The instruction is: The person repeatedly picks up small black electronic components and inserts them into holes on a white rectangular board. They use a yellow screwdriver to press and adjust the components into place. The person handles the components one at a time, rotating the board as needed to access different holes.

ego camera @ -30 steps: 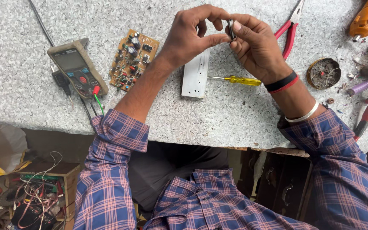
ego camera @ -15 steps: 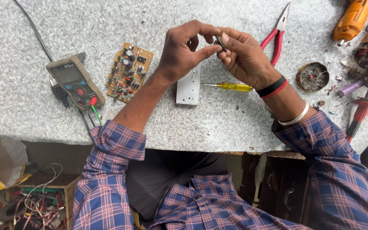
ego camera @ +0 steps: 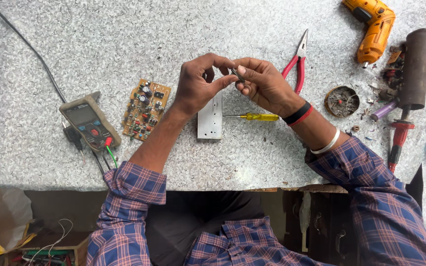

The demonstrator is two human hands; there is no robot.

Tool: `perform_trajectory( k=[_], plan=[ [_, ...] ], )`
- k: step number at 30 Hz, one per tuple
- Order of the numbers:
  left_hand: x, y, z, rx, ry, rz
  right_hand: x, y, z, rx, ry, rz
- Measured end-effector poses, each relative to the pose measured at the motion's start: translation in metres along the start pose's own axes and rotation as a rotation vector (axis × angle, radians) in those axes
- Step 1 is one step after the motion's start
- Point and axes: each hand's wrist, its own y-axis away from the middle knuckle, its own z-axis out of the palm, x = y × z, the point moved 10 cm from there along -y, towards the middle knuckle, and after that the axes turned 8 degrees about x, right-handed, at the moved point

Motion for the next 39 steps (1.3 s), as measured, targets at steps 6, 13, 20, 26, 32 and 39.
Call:
perform_trajectory(
  k=[6, 13, 20, 26, 32, 39],
  plan=[
    [0.0, -0.001, -0.009, -0.02, -0.352, 0.05, -0.032, 0.007, 0.006, 0.08, 0.599, -0.287],
    [-0.015, 0.004, 0.008, -0.116, -0.648, 0.022, -0.037, 0.006, 0.003, 0.121, 0.695, -0.385],
    [-0.029, 0.01, 0.008, -0.285, -0.606, -0.136, -0.027, 0.001, -0.018, 0.168, 0.288, -0.193],
    [-0.027, 0.014, 0.021, -0.398, -0.551, -0.167, -0.037, 0.007, -0.008, 0.064, 0.1, -0.303],
    [-0.034, 0.013, 0.021, -0.35, -0.324, -0.261, -0.041, 0.011, -0.004, -0.041, -0.097, -0.288],
    [-0.042, 0.003, 0.005, -0.174, 0.119, -0.234, -0.041, 0.016, 0.001, -0.137, -0.205, -0.273]
  ],
)
